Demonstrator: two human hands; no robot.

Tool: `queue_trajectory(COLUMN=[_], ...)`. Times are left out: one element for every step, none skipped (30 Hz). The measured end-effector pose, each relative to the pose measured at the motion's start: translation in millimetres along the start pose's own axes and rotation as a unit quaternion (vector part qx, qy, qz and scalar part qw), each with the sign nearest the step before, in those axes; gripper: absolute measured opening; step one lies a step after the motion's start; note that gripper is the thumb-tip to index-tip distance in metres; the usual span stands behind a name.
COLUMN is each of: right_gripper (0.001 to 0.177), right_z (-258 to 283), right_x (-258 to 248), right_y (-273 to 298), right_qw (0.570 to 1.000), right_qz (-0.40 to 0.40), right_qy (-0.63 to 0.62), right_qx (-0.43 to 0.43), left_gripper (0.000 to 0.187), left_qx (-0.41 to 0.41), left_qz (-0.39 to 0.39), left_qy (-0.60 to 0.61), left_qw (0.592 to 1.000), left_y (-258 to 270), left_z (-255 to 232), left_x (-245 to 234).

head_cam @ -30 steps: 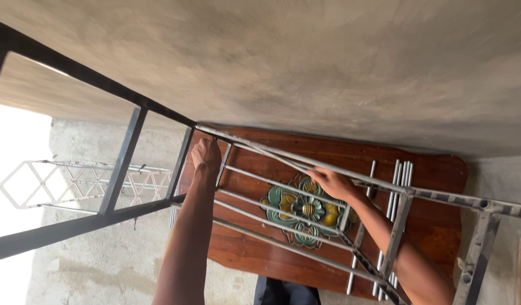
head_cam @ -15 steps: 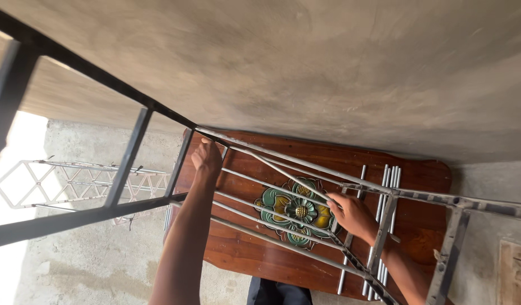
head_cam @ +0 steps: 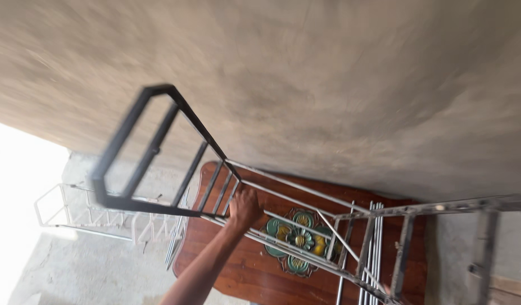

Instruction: The person inserts metal rods into a metal rack frame placed on a wooden table. They repeatedly pick up rods, align them with the frame, and push them into place. The person continues this process for several rods, stacking the remaining rods on the table.

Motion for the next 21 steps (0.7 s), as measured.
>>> queue_trajectory(right_gripper=[0.033,0.033,0.033,0.033,0.032,0.032,0.032,0.032,0.032,0.031,0.031,0.031,0.031,0.031,0.03,0.03,0.03,0.03,0.03,0.03,0.03], right_z=[13,24,32,40,44,48,53,58,64,71,79,88,97,105,113,121,131,141,151,161,169], right_x=[-5,-9,-16,-23,-34,-45,-52,-60,-65,-71,-74,-78,-83,-87,-90,-94,-97,-102,-107,-113,-117], right_y=[2,6,8,10,14,17,23,28,33,37,43,48,51,54,63,71,71,71,73,74,82], right_qw=[1.0,1.0,1.0,1.0,1.0,1.0,1.0,1.0,1.0,1.0,1.0,1.0,1.0,1.0,0.999,0.999,0.999,0.999,0.998,0.998,0.998], right_qz=[0.003,0.006,0.004,0.001,0.002,0.002,0.005,0.009,0.005,0.003,-0.003,-0.008,-0.014,-0.02,-0.024,-0.027,-0.033,-0.041,-0.046,-0.053,-0.056], right_qy=[-0.005,-0.009,-0.011,-0.013,-0.011,-0.009,-0.009,-0.007,-0.011,-0.013,-0.017,-0.02,-0.022,-0.024,-0.025,-0.026,-0.028,-0.029,-0.032,-0.033,-0.032], right_qx=[0.003,0.007,0.006,0.005,0.004,0.004,0.002,0.001,0.001,0.002,0.004,0.003,0.0,-0.003,-0.002,-0.002,-0.007,-0.013,-0.015,-0.019,-0.019], left_gripper=[0.054,0.048,0.043,0.048,0.053,0.059,0.054,0.049,0.044,0.042,0.039,0.037,0.035,0.033,0.031,0.033,0.036,0.038,0.045,0.051,0.058], left_qx=[0.02,0.041,0.064,0.061,0.057,0.054,0.065,0.075,0.09,0.128,0.167,0.205,0.2,0.195,0.187,0.186,0.185,0.183,0.169,0.153,0.136], left_qz=[-0.031,-0.059,-0.09,-0.083,-0.074,-0.065,-0.098,-0.131,-0.163,-0.248,-0.331,-0.41,-0.405,-0.4,-0.392,-0.435,-0.482,-0.527,-0.54,-0.552,-0.559], left_qy=[0.001,0.026,0.053,0.074,0.099,0.123,0.144,0.165,0.181,0.19,0.195,0.199,0.21,0.221,0.232,0.204,0.174,0.144,0.106,0.068,0.031], left_qw=[0.999,0.997,0.993,0.992,0.991,0.989,0.983,0.975,0.966,0.941,0.908,0.866,0.867,0.868,0.87,0.857,0.839,0.817,0.818,0.817,0.817], left_y=[15,35,52,62,76,91,113,132,150,176,204,230,237,242,247,258,265,269,265,258,252], left_z=[-6,-10,-18,-21,-26,-31,-34,-35,-35,-37,-36,-34,-29,-23,-17,-12,-7,-2,1,3,5], left_x=[-13,-28,-50,-70,-91,-112,-142,-174,-207,-246,-283,-317,-338,-358,-373,-391,-412,-432,-446,-460,-468])
Point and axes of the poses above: each hand's wrist, its own y-axis away from the middle knuckle, its own x-axis out of the palm, z = x × y, the point moved 9 cm from there along -y, towards the middle knuckle, and after that the axes turned 6 degrees about -x, right-handed, at the moved point
